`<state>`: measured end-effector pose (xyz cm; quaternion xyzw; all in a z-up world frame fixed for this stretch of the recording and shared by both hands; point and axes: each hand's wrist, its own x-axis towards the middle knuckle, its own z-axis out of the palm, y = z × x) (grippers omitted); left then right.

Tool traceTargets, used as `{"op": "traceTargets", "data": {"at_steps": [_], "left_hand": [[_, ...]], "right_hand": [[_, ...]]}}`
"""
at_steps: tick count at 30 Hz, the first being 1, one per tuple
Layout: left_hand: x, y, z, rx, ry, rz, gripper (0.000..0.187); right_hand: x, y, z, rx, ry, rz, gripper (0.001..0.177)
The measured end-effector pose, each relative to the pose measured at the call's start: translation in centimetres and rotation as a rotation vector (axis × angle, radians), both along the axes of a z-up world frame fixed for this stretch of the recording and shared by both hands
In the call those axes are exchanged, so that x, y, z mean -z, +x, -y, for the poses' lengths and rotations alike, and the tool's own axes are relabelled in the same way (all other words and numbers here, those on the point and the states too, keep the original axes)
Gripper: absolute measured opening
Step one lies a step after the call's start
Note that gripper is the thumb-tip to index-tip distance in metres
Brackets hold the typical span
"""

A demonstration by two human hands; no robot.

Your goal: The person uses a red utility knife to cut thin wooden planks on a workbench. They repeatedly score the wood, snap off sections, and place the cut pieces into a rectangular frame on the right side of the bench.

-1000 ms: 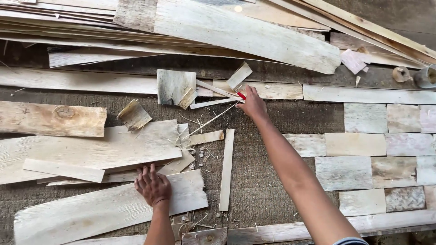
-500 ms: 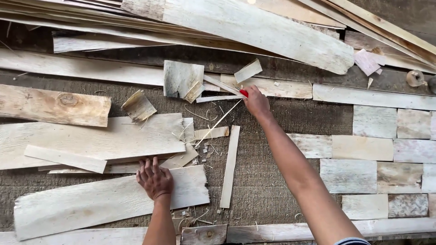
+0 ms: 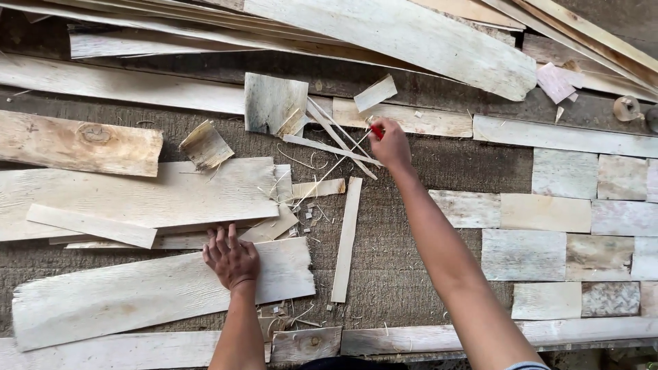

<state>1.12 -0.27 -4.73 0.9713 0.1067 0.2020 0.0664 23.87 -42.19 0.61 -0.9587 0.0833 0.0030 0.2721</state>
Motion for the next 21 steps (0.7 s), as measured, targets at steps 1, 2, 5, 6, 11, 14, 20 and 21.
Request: {"op": "traceTargets", "data": {"at_steps": [1,2,5,6,11,14,20,21], "left_hand": [[0.1,-0.1,-0.1,0.001,0.001,0.000,0.056],[0.2,-0.1,-0.1,0.003,-0.003,0.001,0.057],[0.5,-0.2,-0.1,0.002,-0.008,-0.003,0.057],[0.6,-0.1,-0.1,0.000,-0.008,-0.003,0.057],[0.3,-0.1,-0.1,-0.001,0.003,-0.013,0.057],[0.2,-0.2,0.0,0.003,-0.005,-0.021,0.057],[0.0,-0.2,0.0,0.001,-0.008,-0.040,0.056],[-0.1,0.0,0.0,0.000,-0.008,-0.044,0.056]], "right_hand": [[0.0,0.5,-0.1,0.001,0.001,0.000,0.017],[0.1,1.1,-0.1,0.041,0.025,-0.003,0.026],[-0.4,1.8,-0.6,0.053,0.025,-0.026,0.038],[-0.7,2.1,-0.9,0.026,0.003,-0.040,0.041],[3.1,3.1,0.8,-0.011,-0.028,-0.064,0.018],[3.1,1.3,0.4,-0.096,0.018,-0.094,0.017],[-7.0,-3.7,-5.6,-0.269,-0.005,-0.250,0.054],[-8.8,-4.5,-6.7,-0.291,-0.086,-0.274,0.066]]}}
